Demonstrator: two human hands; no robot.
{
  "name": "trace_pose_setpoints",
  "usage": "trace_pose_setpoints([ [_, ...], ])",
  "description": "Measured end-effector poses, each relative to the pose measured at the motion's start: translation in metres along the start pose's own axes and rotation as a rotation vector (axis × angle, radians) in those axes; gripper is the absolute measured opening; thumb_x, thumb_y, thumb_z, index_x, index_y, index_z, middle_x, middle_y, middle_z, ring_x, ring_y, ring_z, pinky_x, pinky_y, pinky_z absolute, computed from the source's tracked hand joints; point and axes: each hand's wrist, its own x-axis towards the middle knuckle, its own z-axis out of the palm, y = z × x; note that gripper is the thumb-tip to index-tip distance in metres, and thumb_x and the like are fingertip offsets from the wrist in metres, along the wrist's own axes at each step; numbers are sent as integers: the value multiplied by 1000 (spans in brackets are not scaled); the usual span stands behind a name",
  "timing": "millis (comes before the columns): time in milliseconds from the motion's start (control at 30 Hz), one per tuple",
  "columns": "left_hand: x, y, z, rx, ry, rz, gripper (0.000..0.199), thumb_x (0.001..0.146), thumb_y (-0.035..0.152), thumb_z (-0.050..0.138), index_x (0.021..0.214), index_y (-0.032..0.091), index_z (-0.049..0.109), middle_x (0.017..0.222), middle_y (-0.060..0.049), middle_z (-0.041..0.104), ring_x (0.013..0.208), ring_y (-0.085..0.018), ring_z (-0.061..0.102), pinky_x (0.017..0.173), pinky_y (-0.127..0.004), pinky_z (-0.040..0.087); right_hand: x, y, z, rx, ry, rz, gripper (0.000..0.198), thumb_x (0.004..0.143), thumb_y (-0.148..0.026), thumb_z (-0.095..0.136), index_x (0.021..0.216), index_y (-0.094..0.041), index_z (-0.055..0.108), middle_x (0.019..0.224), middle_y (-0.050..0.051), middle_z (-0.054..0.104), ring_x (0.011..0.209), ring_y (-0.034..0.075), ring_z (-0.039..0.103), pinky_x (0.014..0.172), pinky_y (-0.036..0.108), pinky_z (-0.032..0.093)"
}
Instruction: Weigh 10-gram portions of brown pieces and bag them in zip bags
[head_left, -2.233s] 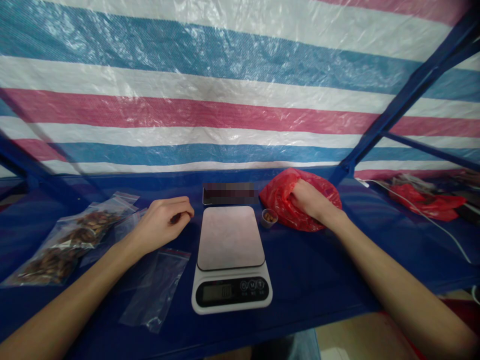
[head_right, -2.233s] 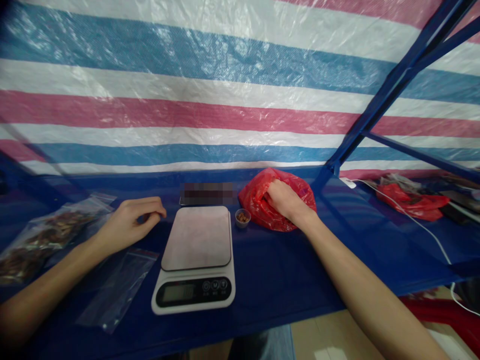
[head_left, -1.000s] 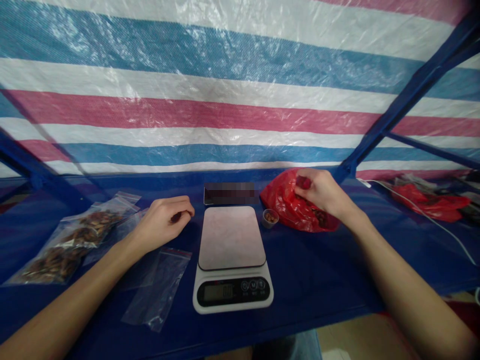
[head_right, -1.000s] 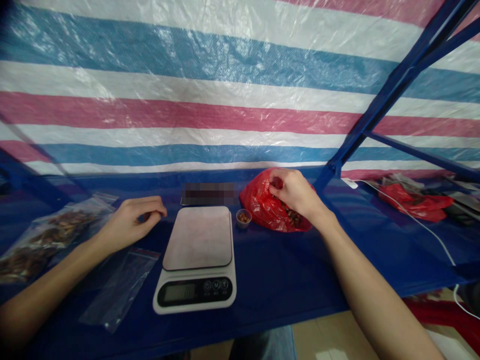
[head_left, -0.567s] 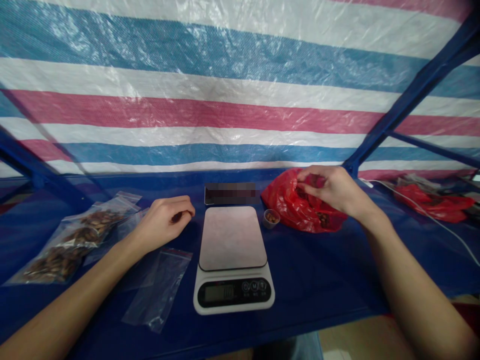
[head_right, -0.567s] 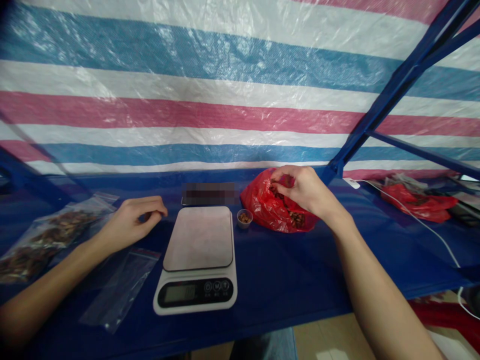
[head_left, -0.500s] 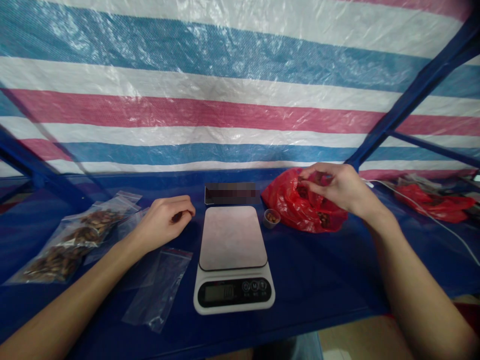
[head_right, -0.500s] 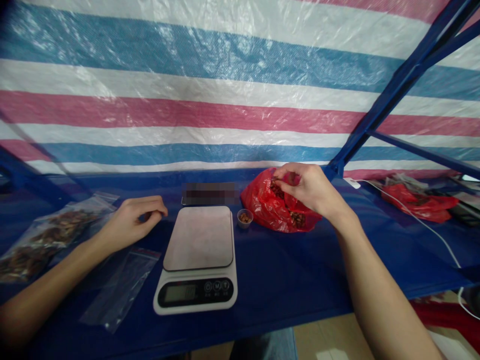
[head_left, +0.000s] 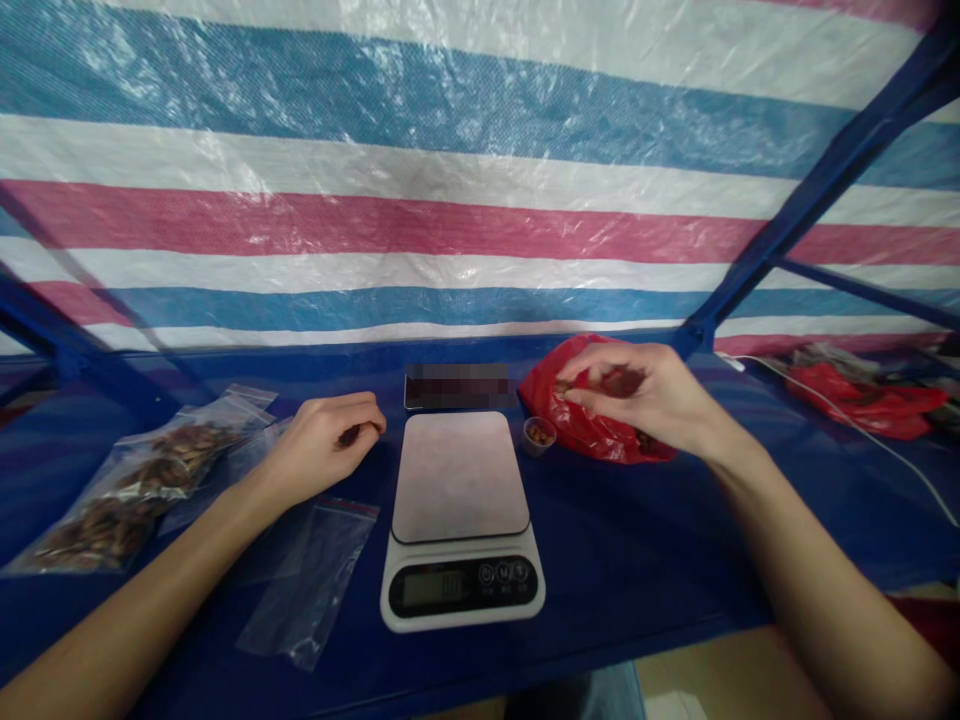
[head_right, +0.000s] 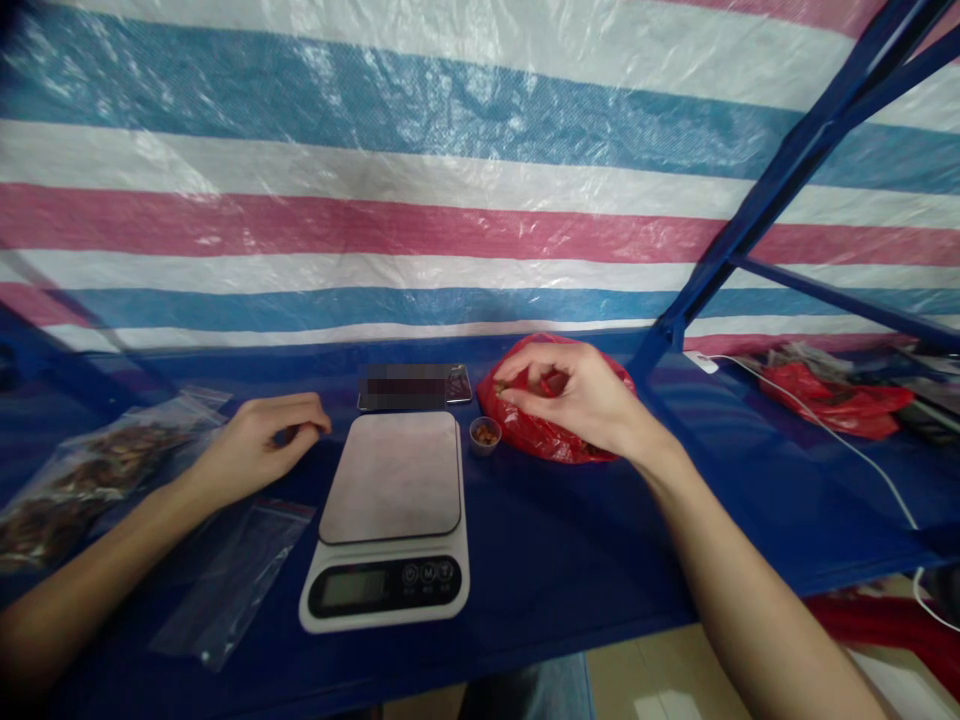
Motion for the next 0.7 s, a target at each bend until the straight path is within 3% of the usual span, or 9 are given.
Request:
trace_pose_setpoints([
  [167,-1,-2,2,0,6,2,27,94,11,47,78,19,68,78,0,69,65,-12,64,64,-24,45,2,1,27,3,-191,-47,14,90,-30,75,97,-19,78,91,5,79,69,15,66,62,26,53],
  [400,-2,-3,2,-6,7,-16,27,94,11,48,79,19,69,79,0,69,66,-13,64,64,-24,44,0,6,29,-5,-297,-44,15,93,-30,73,101,-18,79,96,6,80,78,17,72,72,28,57],
  [600,-3,-3,1,-6,1,-16,26,93,11,48,79,19,69,79,0,69,66,-13,64,64,-24,44,2,3,23,16,-279,-92,17,94,-28,73,105,-20,82,103,6,82,89,19,77,82,30,60],
  [700,-4,-3,1,-12,0,-21,27,94,12,47,79,19,69,79,0,68,66,-12,63,62,-24,43,1,2,12,31,-177,-95,14,93,-27,72,99,-20,83,99,6,83,88,19,77,81,30,60],
])
